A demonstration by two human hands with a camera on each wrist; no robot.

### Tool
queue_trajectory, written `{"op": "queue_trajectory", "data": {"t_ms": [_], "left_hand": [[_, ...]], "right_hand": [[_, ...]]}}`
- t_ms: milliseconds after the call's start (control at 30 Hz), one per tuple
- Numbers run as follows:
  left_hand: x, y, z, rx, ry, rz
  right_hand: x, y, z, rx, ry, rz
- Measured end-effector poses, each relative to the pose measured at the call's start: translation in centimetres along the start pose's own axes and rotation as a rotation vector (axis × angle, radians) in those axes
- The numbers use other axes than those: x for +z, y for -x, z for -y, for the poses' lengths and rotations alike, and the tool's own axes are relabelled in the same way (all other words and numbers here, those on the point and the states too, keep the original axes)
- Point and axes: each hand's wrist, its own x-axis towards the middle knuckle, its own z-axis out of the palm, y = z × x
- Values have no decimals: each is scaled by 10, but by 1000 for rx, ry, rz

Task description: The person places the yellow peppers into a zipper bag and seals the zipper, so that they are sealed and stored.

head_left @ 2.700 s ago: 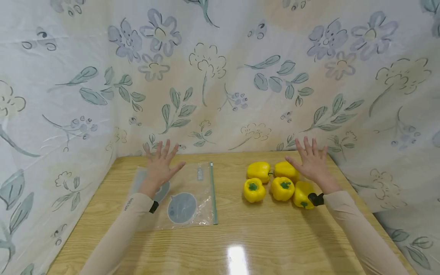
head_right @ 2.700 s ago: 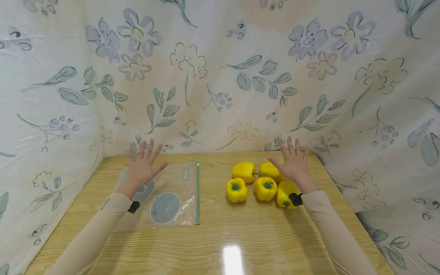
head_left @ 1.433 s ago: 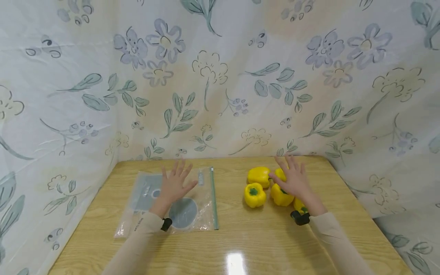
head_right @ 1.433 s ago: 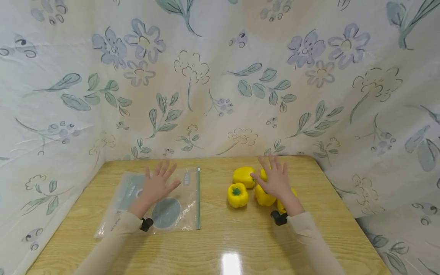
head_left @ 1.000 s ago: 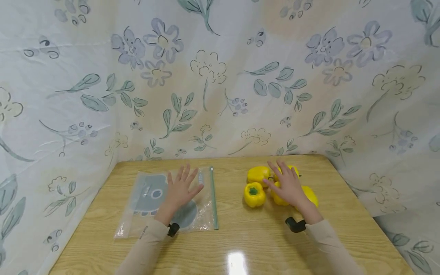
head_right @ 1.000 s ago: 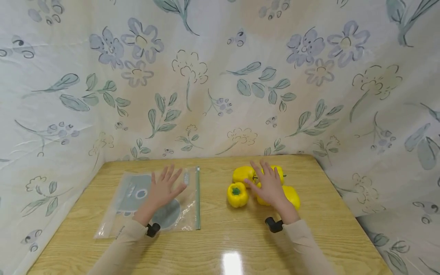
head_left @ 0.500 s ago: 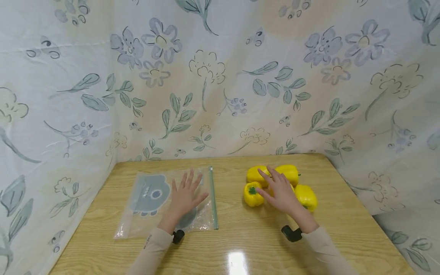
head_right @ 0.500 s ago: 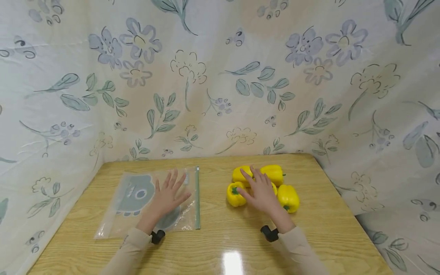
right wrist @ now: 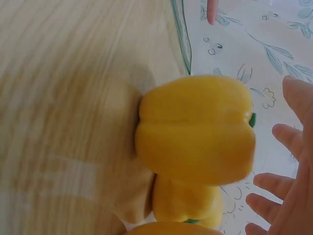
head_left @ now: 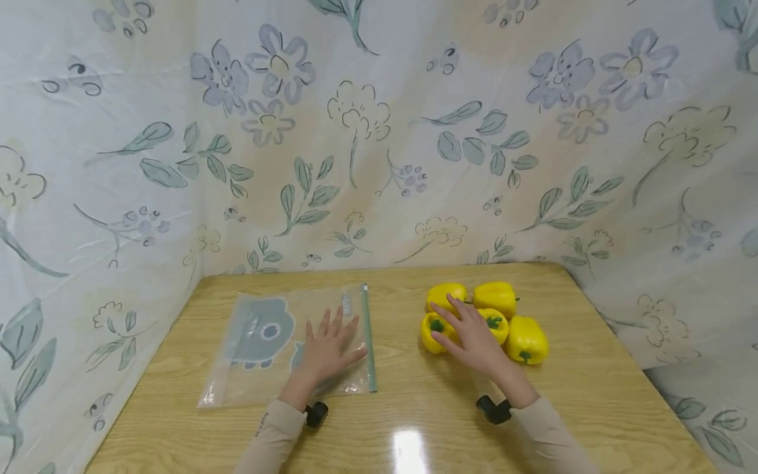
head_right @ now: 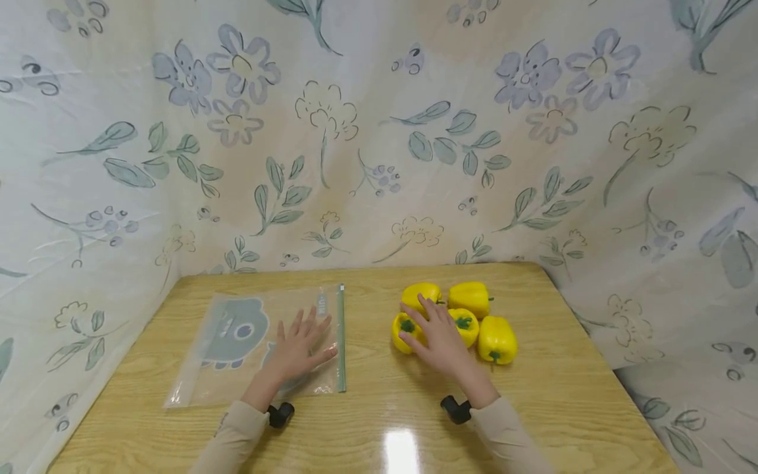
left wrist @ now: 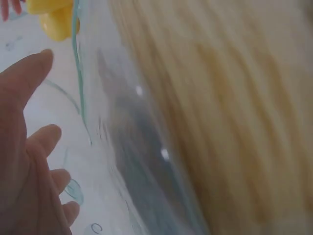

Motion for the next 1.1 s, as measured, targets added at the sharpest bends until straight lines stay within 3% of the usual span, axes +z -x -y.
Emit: {"op": "queue_trajectory", "data": {"t_ms": [367, 833, 1100], "left_hand": [[2, 1, -4, 23, 66, 76], [7, -5, -2, -43, 164, 192], [6, -7, -3, -53, 145, 224]], "right_hand": [[15, -1, 1, -31, -18, -7], [24, -3, 8, -17, -27, -22], [27, -8, 15, -20, 3, -36]]}}
